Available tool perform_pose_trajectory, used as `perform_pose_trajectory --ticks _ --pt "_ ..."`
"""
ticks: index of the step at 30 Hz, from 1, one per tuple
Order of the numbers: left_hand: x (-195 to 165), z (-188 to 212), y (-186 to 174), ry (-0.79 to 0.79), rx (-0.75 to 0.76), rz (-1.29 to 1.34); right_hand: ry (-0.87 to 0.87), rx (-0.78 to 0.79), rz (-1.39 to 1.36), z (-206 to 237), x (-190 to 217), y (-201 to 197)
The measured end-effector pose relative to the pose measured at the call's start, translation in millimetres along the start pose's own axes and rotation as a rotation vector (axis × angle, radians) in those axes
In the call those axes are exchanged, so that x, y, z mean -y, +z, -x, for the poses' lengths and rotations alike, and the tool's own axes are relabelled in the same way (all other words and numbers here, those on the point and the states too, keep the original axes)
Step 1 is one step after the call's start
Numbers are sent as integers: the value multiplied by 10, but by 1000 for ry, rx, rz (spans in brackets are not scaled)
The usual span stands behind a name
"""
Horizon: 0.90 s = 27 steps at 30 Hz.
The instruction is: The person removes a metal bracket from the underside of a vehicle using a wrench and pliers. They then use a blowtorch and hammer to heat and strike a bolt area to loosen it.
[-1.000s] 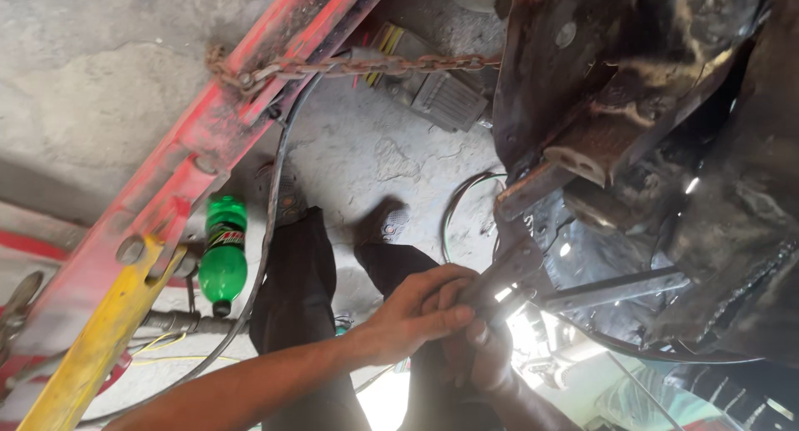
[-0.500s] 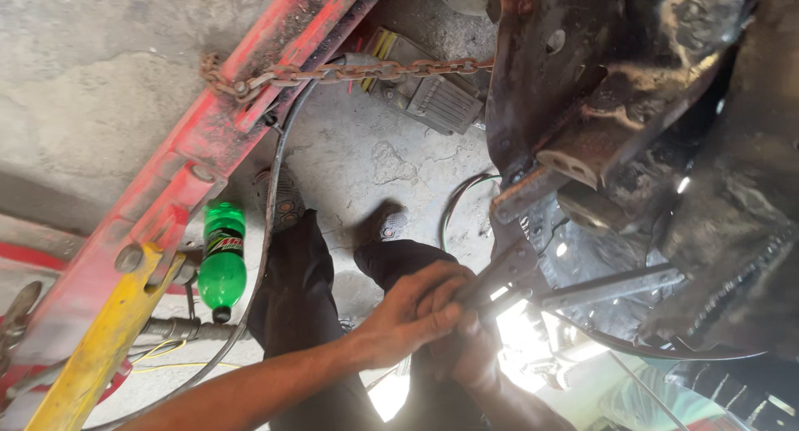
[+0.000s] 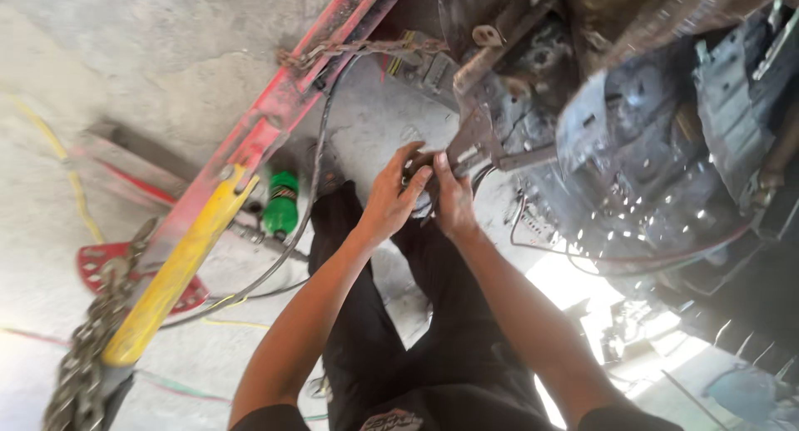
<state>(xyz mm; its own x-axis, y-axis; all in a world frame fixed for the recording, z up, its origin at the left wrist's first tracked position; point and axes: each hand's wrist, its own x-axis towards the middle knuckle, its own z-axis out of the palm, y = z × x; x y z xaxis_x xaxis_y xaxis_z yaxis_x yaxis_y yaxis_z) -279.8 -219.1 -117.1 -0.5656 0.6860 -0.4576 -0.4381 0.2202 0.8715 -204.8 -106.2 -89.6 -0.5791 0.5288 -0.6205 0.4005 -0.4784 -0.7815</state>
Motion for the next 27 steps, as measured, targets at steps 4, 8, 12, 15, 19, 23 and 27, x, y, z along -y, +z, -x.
perform_pose_trajectory --ticks 4,8,12,15,19,23,27 --pt "-225 355 43 98 -88 -332 198 73 -92 143 283 -53" --pt "-415 657 73 186 -273 -572 99 8 738 553 413 -334" --pt "-522 953 -107 43 -379 -464 254 135 699 1106 370 -745" --pt "-443 1324 -276 -86 -400 -462 370 120 853 1543 403 -1122" --pt "-266 1798 -594 -301 -389 -550 461 59 1008 1723 548 -1391" --pt "-238 2058 -898 -353 -341 -629 332 44 937 1679 773 -1443" --pt "-440 1923 -1013 -285 -370 -669 236 39 881 1702 902 -1467"
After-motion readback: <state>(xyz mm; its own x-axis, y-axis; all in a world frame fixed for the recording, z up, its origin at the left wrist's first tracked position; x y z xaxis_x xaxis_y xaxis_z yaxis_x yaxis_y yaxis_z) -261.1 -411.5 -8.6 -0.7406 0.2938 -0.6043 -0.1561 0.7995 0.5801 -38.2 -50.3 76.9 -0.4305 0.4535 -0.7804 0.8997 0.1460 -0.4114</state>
